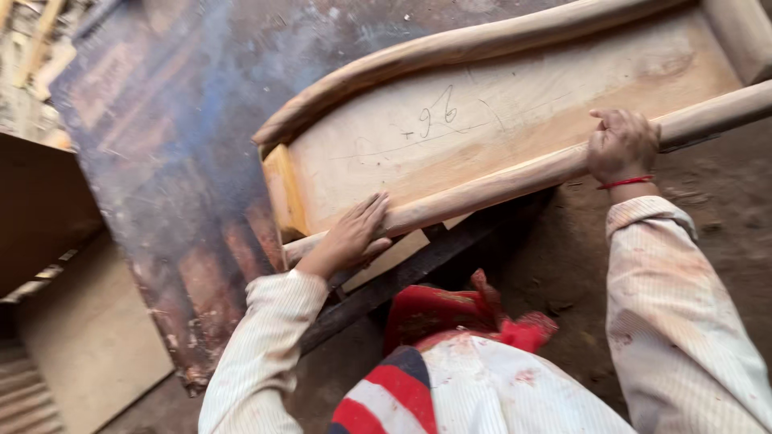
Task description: The person sands the edges and surface of a wooden tray using a sanding block. They repeatedly rub the block along the curved rim and flat areas, repositioning the tray on the workbench to access different sections.
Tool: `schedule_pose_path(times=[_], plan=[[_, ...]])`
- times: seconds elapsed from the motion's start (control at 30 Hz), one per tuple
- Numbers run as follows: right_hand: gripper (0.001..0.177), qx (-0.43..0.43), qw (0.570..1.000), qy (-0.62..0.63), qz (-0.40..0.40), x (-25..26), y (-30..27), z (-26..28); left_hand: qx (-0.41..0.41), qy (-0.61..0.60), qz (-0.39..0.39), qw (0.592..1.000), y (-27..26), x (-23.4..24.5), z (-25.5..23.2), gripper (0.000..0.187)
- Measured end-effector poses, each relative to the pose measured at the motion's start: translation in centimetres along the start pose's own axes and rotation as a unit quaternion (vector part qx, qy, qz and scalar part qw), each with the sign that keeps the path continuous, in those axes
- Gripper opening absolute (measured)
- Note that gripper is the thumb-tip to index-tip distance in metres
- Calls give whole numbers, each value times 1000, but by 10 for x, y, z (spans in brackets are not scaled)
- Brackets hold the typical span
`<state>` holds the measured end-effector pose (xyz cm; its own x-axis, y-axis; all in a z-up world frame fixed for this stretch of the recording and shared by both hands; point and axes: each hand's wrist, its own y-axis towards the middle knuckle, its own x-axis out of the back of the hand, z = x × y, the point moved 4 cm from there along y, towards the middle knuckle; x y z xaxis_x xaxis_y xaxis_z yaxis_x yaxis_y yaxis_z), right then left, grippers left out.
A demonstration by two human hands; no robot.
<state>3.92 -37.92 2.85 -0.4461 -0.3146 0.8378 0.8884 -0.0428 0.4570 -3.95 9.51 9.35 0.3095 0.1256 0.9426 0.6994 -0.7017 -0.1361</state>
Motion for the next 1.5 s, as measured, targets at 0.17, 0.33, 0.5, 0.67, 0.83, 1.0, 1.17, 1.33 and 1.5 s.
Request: schedule_pose_path(times=[0.17, 0.33, 0.5, 0.67, 0.83, 1.0, 1.17, 1.33, 1.5], plan=[[31, -10, 998, 62, 4, -18, -7, 3, -48, 76, -8, 996, 56, -48, -29, 74], [32, -26, 998, 51, 41, -4, -13, -11, -124, 57, -74, 988, 98, -60, -57, 68], [36, -73, 987, 59, 129, 1, -4, -7, -45, 32, -17, 998, 36, -23, -19, 68], [35, -28, 997, 33, 71, -1, -13, -3, -51, -37, -37, 997, 123, -42, -65, 74], [36, -104, 987, 59, 106, 9, -14, -35, -55, -68, -63, 994, 207, -67, -113, 66], [27, -71, 996, 8, -46, 19, -17, -51, -98, -52, -63, 992, 254, -76, -138, 66], [25, -60, 997, 38, -38, 23, -22, -52, -119, -58, -59, 989, 259, -66, -150, 63], [23, -66, 995, 49, -52, 24, -13, -48, -83, -33, -12, 996, 242, -56, -139, 65], [24, -76, 996, 28, -20, 20, -23, -49, -114, -42, -44, 992, 290, -72, -171, 61]])
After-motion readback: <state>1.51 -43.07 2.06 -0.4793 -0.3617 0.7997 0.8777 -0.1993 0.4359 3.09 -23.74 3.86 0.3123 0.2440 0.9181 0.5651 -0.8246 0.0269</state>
